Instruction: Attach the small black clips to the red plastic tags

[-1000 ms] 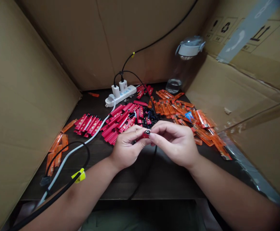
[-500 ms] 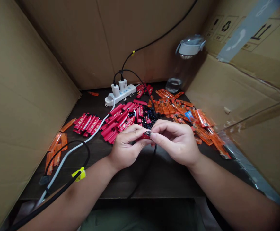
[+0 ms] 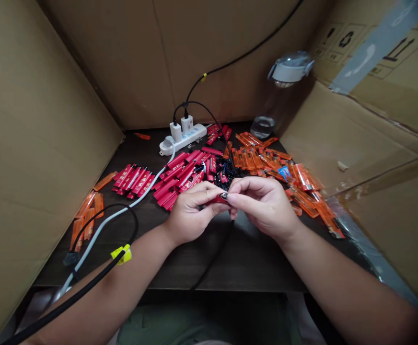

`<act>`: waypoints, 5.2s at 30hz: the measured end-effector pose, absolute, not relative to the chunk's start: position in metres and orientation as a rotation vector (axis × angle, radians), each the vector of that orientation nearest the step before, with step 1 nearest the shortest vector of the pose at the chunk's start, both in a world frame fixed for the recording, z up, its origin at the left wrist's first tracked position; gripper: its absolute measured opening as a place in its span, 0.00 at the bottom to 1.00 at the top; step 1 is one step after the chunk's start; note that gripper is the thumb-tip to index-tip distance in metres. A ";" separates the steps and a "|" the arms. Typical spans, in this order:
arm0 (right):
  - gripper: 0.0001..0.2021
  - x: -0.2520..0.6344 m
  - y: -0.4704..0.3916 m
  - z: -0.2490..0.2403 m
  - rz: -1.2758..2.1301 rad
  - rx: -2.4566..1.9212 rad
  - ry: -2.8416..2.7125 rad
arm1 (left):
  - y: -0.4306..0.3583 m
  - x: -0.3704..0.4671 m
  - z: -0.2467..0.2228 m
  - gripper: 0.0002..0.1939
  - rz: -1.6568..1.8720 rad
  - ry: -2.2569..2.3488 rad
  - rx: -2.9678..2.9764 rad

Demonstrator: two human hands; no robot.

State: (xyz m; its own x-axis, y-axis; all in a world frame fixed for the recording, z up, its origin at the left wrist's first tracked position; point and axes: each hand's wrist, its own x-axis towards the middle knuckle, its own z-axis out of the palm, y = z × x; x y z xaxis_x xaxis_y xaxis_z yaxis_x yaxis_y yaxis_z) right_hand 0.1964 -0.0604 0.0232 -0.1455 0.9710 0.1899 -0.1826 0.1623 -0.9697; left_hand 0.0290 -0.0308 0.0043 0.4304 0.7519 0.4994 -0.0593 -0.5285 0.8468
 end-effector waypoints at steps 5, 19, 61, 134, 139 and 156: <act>0.06 0.203 -0.052 0.014 0.953 -1.075 -1.464 | -0.015 0.019 0.002 0.09 1.363 0.863 1.462; 0.14 0.190 -0.056 -0.003 0.289 -1.382 -2.590 | -0.011 0.016 0.001 0.08 1.417 0.862 1.435; 0.10 0.211 -0.036 0.000 0.645 -1.644 -2.034 | -0.013 0.017 0.007 0.09 1.369 0.923 1.460; 0.14 0.195 -0.055 0.008 0.796 -1.182 -1.566 | -0.023 0.027 -0.008 0.11 1.075 0.817 1.664; 0.13 0.195 -0.050 0.011 1.267 -1.056 -1.175 | -0.026 0.026 0.002 0.14 0.947 0.761 1.447; 0.13 0.190 -0.045 0.012 1.700 -0.988 -0.690 | -0.027 0.020 0.010 0.13 0.811 0.636 1.016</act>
State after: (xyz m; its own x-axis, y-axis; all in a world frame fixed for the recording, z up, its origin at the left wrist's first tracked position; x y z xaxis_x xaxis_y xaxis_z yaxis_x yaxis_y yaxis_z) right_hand 0.1897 -0.0448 0.0118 -0.1558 0.9447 -0.2887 -0.4768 -0.3278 -0.8156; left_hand 0.0200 -0.0268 0.0097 0.5554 0.8266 -0.0911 -0.2859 0.2927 0.9125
